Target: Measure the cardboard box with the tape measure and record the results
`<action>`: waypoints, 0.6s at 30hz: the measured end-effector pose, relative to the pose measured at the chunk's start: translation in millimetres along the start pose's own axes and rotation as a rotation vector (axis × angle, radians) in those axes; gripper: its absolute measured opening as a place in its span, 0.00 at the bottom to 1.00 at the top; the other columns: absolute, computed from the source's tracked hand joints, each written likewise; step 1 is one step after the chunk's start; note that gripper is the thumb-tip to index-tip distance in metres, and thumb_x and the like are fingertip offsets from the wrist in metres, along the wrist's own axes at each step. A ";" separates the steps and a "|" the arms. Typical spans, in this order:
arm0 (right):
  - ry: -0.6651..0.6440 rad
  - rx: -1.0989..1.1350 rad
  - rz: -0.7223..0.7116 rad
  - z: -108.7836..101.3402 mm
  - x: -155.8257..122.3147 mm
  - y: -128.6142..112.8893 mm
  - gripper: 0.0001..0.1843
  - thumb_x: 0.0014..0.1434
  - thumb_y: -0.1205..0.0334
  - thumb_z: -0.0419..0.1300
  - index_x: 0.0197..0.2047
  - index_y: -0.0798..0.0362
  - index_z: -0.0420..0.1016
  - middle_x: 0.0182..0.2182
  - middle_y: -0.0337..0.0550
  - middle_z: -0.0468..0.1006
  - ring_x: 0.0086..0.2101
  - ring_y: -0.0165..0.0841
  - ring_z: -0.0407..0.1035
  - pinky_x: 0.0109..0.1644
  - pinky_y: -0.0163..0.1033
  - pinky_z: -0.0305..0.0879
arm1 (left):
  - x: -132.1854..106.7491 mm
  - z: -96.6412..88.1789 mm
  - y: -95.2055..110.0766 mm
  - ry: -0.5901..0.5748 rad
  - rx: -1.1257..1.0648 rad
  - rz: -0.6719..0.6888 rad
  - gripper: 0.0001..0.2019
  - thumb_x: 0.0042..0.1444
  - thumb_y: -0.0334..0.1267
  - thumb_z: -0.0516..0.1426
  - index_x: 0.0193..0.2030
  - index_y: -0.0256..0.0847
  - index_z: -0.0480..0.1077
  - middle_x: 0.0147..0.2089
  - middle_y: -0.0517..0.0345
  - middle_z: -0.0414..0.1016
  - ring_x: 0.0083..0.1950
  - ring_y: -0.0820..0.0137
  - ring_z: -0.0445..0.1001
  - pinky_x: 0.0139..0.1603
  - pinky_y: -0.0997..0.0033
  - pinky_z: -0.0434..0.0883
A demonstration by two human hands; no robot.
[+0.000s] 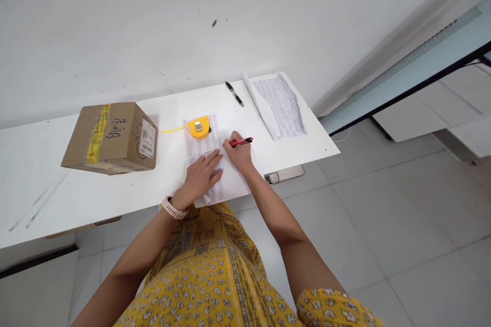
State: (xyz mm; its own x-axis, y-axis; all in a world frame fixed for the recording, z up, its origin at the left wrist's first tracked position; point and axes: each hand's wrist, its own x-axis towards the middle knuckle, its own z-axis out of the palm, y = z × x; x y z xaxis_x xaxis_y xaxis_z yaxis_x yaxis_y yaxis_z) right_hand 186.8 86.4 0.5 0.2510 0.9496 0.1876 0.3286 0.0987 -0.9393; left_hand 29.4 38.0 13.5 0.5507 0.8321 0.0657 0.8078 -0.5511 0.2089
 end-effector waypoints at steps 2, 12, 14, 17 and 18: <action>-0.001 0.008 0.002 0.0 0.1 0.7 0.17 0.51 0.62 0.57 0.21 0.48 0.49 0.19 0.30 0.51 0.23 0.27 0.49 0.28 0.37 0.48 | -0.2 0.4 -0.3 0.003 0.001 0.005 0.22 0.66 0.42 0.52 0.66 0.41 0.63 0.70 0.52 0.63 0.55 0.58 0.71 0.50 0.59 0.73; 0.089 0.010 -0.032 -0.9 -0.2 2.7 0.17 0.57 0.60 0.57 0.24 0.48 0.52 0.20 0.31 0.55 0.24 0.29 0.53 0.31 0.37 0.54 | 0.5 1.3 -0.9 0.001 -0.011 0.006 0.22 0.67 0.42 0.52 0.65 0.41 0.64 0.70 0.52 0.63 0.55 0.57 0.71 0.50 0.58 0.72; 0.126 -0.030 -0.083 -2.5 -0.2 5.8 0.12 0.59 0.57 0.57 0.28 0.49 0.59 0.24 0.34 0.62 0.27 0.31 0.58 0.35 0.38 0.58 | -1.3 0.7 0.8 0.006 -0.007 0.007 0.22 0.67 0.41 0.52 0.65 0.41 0.63 0.70 0.50 0.63 0.55 0.56 0.70 0.51 0.57 0.72; 0.051 -0.232 -0.229 -6.6 -0.9 11.8 0.05 0.62 0.61 0.54 0.41 0.50 0.69 0.36 0.43 0.71 0.38 0.36 0.65 0.43 0.42 0.62 | -12.8 -1.3 4.0 0.022 0.027 -0.002 0.22 0.67 0.41 0.51 0.66 0.41 0.63 0.70 0.50 0.62 0.57 0.55 0.69 0.53 0.54 0.70; 0.001 -0.332 -0.266 -8.1 -1.3 13.5 0.09 0.62 0.64 0.53 0.44 0.50 0.71 0.39 0.46 0.71 0.41 0.38 0.65 0.45 0.43 0.62 | -19.6 -1.7 4.8 0.026 0.041 -0.007 0.22 0.67 0.40 0.51 0.66 0.40 0.63 0.70 0.50 0.61 0.57 0.54 0.69 0.54 0.52 0.69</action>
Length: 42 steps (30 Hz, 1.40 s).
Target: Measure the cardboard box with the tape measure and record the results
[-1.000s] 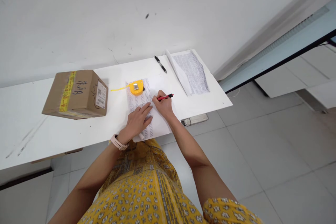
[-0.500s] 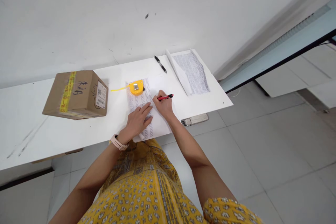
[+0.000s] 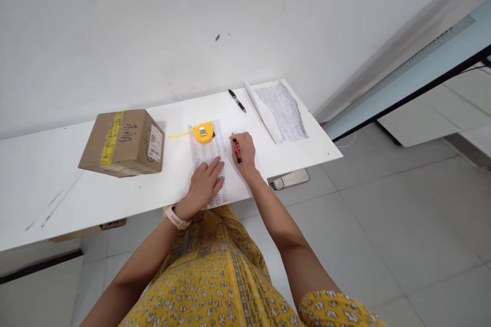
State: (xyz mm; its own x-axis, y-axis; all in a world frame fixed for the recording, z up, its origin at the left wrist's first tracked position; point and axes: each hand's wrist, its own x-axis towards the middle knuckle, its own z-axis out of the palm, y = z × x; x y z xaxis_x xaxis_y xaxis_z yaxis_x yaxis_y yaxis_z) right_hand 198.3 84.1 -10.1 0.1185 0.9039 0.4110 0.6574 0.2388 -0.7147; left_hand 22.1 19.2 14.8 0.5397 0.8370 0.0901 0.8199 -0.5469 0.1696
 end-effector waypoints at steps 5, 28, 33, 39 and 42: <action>-0.181 -0.232 -0.101 -1.2 5.2 -1.4 0.25 0.58 0.76 0.46 0.51 0.51 0.76 0.45 0.54 0.74 0.47 0.45 0.64 0.51 0.49 0.60 | -47.7 3.2 -1.9 0.036 -0.019 0.028 0.21 0.66 0.37 0.52 0.64 0.40 0.64 0.70 0.48 0.63 0.62 0.54 0.67 0.59 0.49 0.67; -0.654 0.094 -0.591 -38.6 5.6 -161.5 0.24 0.50 0.59 0.66 0.52 0.45 0.73 0.46 0.46 0.76 0.45 0.43 0.69 0.49 0.47 0.66 | -89.6 -70.8 3.4 0.624 -0.212 -0.176 0.40 0.61 0.40 0.58 0.74 0.43 0.39 0.72 0.36 0.52 0.73 0.50 0.51 0.67 0.42 0.62; -0.765 0.218 -0.594 -56.4 -9.0 -211.9 0.30 0.52 0.49 0.68 0.57 0.42 0.69 0.47 0.45 0.78 0.46 0.43 0.70 0.48 0.48 0.66 | -107.3 -95.6 -8.8 0.787 -0.442 -0.370 0.36 0.61 0.47 0.59 0.72 0.45 0.50 0.55 0.44 0.74 0.53 0.57 0.76 0.50 0.58 0.76; -0.828 0.422 -0.537 -31.8 -1.5 -231.0 0.35 0.54 0.43 0.66 0.62 0.43 0.66 0.54 0.46 0.74 0.51 0.42 0.68 0.52 0.49 0.66 | -131.1 -108.5 -20.7 0.903 -1.106 -0.508 0.26 0.51 0.48 0.66 0.55 0.43 0.71 0.51 0.50 0.76 0.51 0.60 0.77 0.50 0.64 0.74; -0.951 0.558 -0.393 -15.0 -1.5 -232.1 0.35 0.56 0.43 0.65 0.63 0.46 0.65 0.53 0.47 0.74 0.50 0.39 0.69 0.53 0.47 0.67 | -137.7 -109.0 -25.8 0.995 -1.287 -0.526 0.23 0.49 0.42 0.68 0.51 0.44 0.71 0.49 0.53 0.77 0.48 0.63 0.77 0.49 0.66 0.73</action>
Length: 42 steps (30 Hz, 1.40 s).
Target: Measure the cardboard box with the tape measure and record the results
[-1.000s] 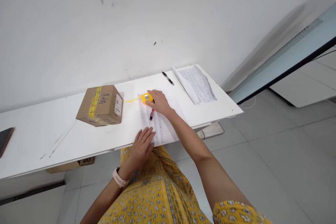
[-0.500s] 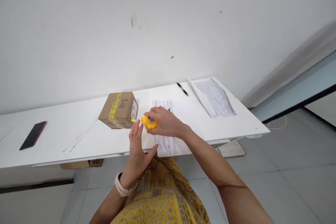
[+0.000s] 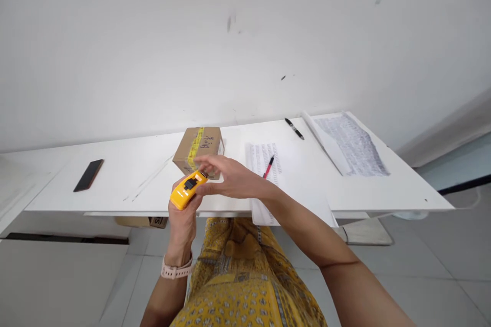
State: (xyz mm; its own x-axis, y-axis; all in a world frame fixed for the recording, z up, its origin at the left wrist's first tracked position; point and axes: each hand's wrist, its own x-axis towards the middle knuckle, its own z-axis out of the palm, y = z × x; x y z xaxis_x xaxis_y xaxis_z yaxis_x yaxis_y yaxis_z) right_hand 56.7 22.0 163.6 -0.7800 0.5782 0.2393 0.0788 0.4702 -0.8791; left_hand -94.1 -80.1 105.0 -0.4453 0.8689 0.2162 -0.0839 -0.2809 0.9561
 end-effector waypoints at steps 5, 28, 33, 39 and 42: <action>0.009 0.378 0.168 12.3 13.0 10.3 0.21 0.59 0.48 0.62 0.51 0.52 0.75 0.41 0.46 0.78 0.41 0.34 0.71 0.46 0.42 0.68 | 0.6 -12.4 -4.2 0.018 -0.063 0.001 0.21 0.49 0.38 0.68 0.51 0.43 0.72 0.45 0.55 0.76 0.40 0.69 0.77 0.45 0.69 0.73; 0.454 0.145 0.346 -42.3 178.3 110.8 0.07 0.55 0.59 0.62 0.33 0.55 0.75 0.32 0.42 0.77 0.31 0.29 0.66 0.35 0.34 0.61 | 51.1 -37.6 19.1 -0.004 -0.186 -0.462 0.25 0.47 0.51 0.66 0.48 0.38 0.73 0.40 0.53 0.76 0.26 0.71 0.75 0.24 0.70 0.78; 0.380 0.139 0.368 -30.4 175.6 115.0 0.06 0.53 0.61 0.63 0.31 0.55 0.76 0.32 0.42 0.78 0.32 0.30 0.67 0.35 0.35 0.61 | 42.1 -43.1 30.8 -0.148 -0.151 -0.542 0.23 0.51 0.50 0.65 0.48 0.37 0.73 0.44 0.49 0.76 0.29 0.67 0.77 0.28 0.63 0.81; 0.309 0.252 0.374 -18.2 166.4 121.2 0.15 0.54 0.50 0.63 0.29 0.54 0.77 0.28 0.40 0.77 0.29 0.30 0.67 0.33 0.35 0.61 | 29.5 -60.9 36.1 -0.310 -0.189 -0.636 0.21 0.55 0.48 0.63 0.50 0.36 0.74 0.46 0.46 0.78 0.36 0.63 0.79 0.43 0.55 0.79; 0.358 0.294 0.370 -16.4 166.7 129.8 0.17 0.51 0.48 0.66 0.28 0.55 0.78 0.27 0.40 0.77 0.29 0.30 0.67 0.33 0.35 0.62 | 29.2 -66.3 34.9 -0.345 -0.154 -0.592 0.21 0.55 0.47 0.63 0.52 0.36 0.74 0.47 0.45 0.79 0.39 0.60 0.80 0.44 0.59 0.78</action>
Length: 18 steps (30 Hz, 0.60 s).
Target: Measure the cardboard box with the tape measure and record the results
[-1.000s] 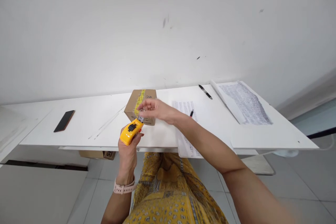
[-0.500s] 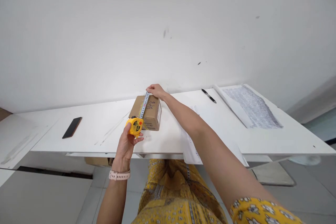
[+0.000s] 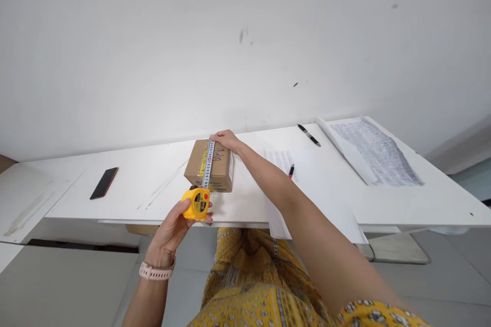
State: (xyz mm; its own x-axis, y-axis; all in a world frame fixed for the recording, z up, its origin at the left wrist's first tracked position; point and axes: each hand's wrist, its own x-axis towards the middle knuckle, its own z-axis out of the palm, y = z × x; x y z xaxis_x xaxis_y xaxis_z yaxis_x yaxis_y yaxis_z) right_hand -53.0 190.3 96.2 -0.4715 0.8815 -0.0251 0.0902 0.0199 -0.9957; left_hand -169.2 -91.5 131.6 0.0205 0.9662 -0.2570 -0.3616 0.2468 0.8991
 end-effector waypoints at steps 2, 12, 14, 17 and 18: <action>0.014 0.028 0.002 -0.5 3.1 4.6 0.17 0.49 0.47 0.67 0.28 0.55 0.78 0.26 0.40 0.78 0.28 0.30 0.66 0.33 0.35 0.62 | 1.2 -1.9 -1.7 -0.006 0.011 0.022 0.21 0.54 0.48 0.64 0.51 0.37 0.75 0.46 0.45 0.79 0.40 0.59 0.80 0.41 0.62 0.78; -0.122 0.040 -0.053 -7.5 1.2 -4.3 0.15 0.53 0.52 0.65 0.39 0.54 0.81 0.35 0.44 0.80 0.33 0.31 0.68 0.38 0.36 0.62 | 10.3 -2.5 -7.2 0.122 -0.043 0.039 0.23 0.45 0.52 0.66 0.41 0.35 0.78 0.33 0.46 0.80 0.26 0.65 0.76 0.28 0.67 0.76; -0.121 -0.016 -0.106 -14.7 -5.4 -18.8 0.14 0.54 0.52 0.64 0.37 0.54 0.80 0.35 0.44 0.79 0.33 0.31 0.67 0.37 0.36 0.61 | 7.1 -10.8 2.2 0.129 -0.027 0.074 0.23 0.44 0.50 0.66 0.43 0.35 0.78 0.35 0.46 0.80 0.26 0.66 0.76 0.24 0.69 0.74; -0.025 -0.142 -0.252 -28.5 -30.1 -45.4 0.15 0.58 0.50 0.60 0.29 0.53 0.74 0.30 0.41 0.74 0.31 0.30 0.62 0.34 0.36 0.55 | 1.4 -33.0 30.3 0.064 0.050 0.116 0.28 0.42 0.47 0.66 0.50 0.34 0.77 0.41 0.44 0.80 0.31 0.62 0.77 0.23 0.70 0.73; 0.011 -0.187 -0.297 -32.0 -42.8 -52.7 0.16 0.59 0.49 0.58 0.27 0.52 0.70 0.29 0.39 0.72 0.30 0.29 0.60 0.34 0.36 0.54 | 1.4 -42.4 42.8 0.040 0.085 0.137 0.30 0.41 0.46 0.66 0.52 0.33 0.76 0.42 0.43 0.79 0.32 0.62 0.77 0.23 0.71 0.73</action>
State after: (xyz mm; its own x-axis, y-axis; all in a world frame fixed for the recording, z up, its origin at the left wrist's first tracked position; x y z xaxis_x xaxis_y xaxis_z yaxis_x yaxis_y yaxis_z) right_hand -9.4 166.6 152.5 -0.4914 0.8295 0.2656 0.1096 0.3614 -0.9259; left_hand -224.2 -82.7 154.7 -0.0613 0.9879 -0.1425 -0.2782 0.1202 0.9530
